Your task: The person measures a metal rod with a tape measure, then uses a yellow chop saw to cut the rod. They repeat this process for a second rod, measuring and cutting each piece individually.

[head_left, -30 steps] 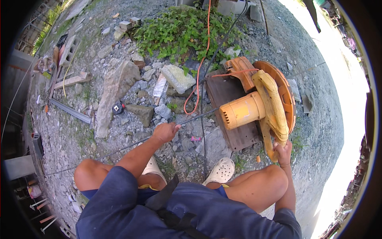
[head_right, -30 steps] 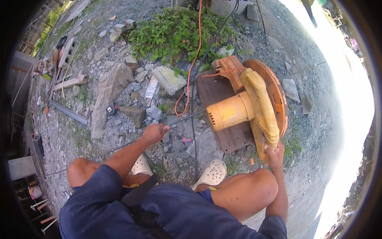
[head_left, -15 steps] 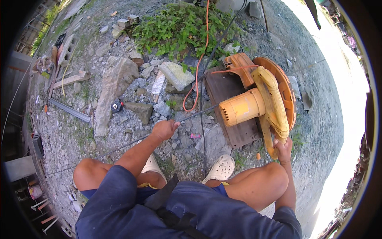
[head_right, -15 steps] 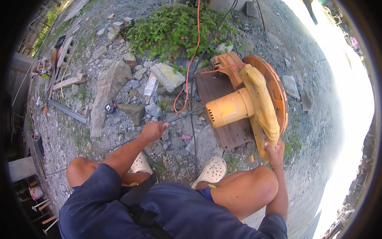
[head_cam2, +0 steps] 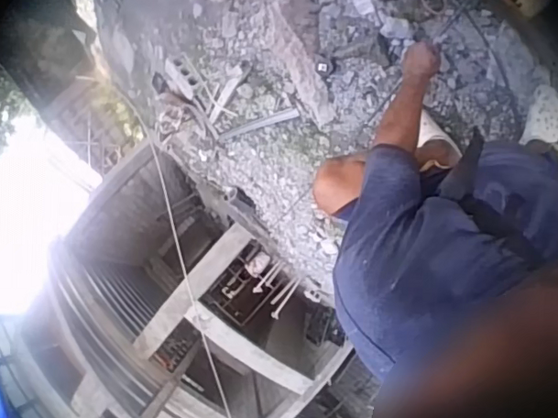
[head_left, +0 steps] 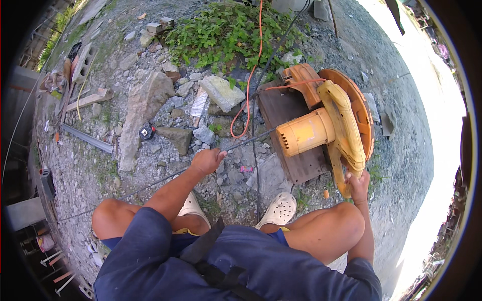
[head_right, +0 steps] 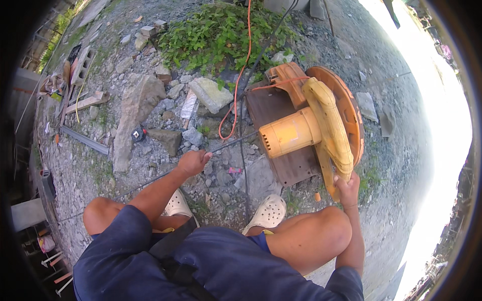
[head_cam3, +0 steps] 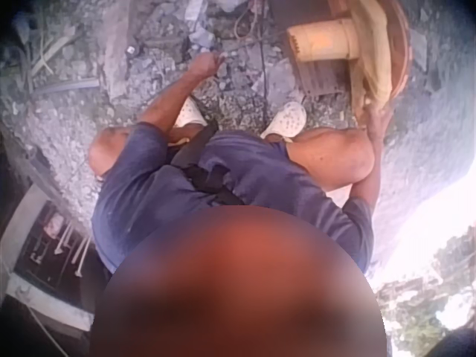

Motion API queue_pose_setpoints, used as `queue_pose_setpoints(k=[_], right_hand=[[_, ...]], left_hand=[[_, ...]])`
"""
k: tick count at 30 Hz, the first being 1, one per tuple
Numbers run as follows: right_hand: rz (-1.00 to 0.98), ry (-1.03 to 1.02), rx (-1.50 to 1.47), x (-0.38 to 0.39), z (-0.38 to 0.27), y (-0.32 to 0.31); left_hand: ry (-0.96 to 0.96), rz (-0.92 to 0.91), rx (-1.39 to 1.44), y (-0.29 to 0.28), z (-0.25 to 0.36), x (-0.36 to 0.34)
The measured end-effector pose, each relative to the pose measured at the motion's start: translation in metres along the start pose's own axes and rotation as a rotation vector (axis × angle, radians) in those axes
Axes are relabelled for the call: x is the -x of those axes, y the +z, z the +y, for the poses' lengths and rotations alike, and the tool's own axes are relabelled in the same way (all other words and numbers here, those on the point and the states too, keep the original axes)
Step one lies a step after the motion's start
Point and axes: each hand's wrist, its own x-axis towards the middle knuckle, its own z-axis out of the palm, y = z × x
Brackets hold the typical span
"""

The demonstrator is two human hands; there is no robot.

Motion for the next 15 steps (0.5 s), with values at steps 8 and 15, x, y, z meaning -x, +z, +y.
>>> queue_pose_setpoints(k=[8, 15], right_hand=[[-0.008, -0.007, 0.038, -0.002, 0.003, -0.003], [-0.008, -0.008, -0.002, -0.001, 0.007, -0.003]], left_hand=[[-0.017, -0.012, -0.023, 0.001, -0.001, 0.0], [-0.016, -0.017, -0.019, 0.001, 0.0, -0.001]])
